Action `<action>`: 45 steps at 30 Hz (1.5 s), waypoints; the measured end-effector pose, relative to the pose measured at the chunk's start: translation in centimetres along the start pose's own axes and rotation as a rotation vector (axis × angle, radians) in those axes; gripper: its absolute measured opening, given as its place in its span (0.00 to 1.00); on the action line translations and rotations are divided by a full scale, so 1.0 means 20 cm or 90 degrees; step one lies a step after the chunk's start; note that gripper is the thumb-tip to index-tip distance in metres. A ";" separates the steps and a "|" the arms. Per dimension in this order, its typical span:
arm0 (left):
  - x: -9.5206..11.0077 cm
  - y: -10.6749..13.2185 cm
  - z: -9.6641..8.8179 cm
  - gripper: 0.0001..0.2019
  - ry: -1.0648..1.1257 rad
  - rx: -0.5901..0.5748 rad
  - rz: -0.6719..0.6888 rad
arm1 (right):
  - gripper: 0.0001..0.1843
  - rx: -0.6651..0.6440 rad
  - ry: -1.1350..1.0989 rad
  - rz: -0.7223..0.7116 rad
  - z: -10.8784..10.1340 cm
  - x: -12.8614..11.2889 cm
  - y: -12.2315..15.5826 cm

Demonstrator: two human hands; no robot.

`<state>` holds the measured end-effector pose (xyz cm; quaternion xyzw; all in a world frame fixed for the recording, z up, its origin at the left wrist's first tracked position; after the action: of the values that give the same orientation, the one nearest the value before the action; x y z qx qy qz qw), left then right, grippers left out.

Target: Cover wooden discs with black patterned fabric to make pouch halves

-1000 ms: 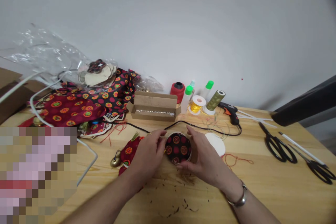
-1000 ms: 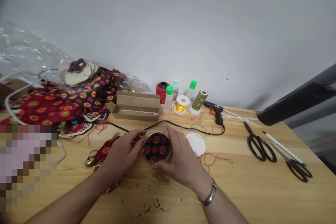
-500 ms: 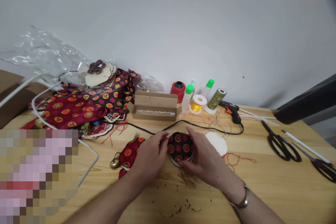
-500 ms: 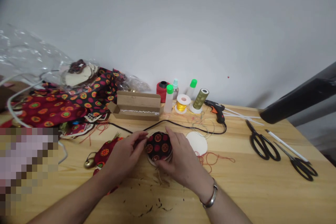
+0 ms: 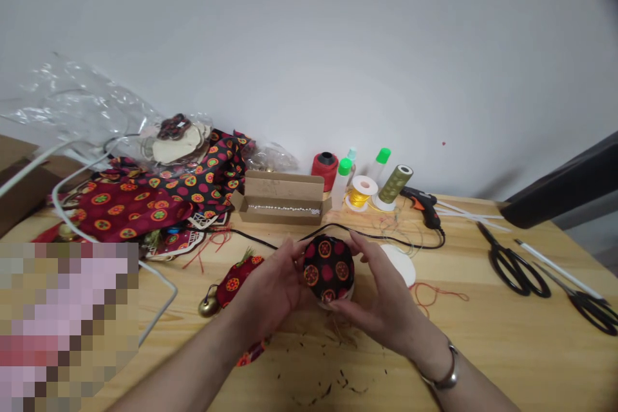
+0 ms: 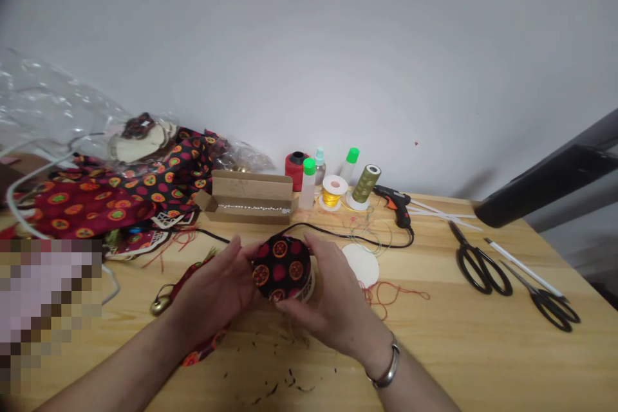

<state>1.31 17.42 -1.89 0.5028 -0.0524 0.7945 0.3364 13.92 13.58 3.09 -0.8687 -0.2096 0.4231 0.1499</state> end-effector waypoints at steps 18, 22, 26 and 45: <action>-0.12 0.03 0.10 0.24 0.216 -0.133 -0.141 | 0.37 -0.027 -0.068 -0.028 0.02 -0.03 0.01; -0.13 0.04 0.09 0.22 0.232 -0.138 -0.168 | 0.14 0.097 -0.017 -0.012 -0.05 0.01 0.02; -0.14 0.05 0.10 0.18 0.206 -0.149 -0.165 | 0.09 0.093 0.009 -0.047 -0.03 -0.01 0.03; -0.16 0.03 0.12 0.12 0.146 -0.136 -0.128 | 0.08 0.047 -0.050 0.016 0.02 -0.01 0.01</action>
<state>3.65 14.37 -3.14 0.3730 -0.0473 0.7987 0.4698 13.54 13.23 2.90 -0.8478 -0.1885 0.4663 0.1683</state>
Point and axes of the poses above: each hand's wrist, its own y-axis away from the middle knuckle, its own z-axis out of the palm, x = y × z, the point moved 8 cm from there along -y, towards the middle knuckle, and after that the axes turned 8 degrees about -y, right-handed, at the moved point
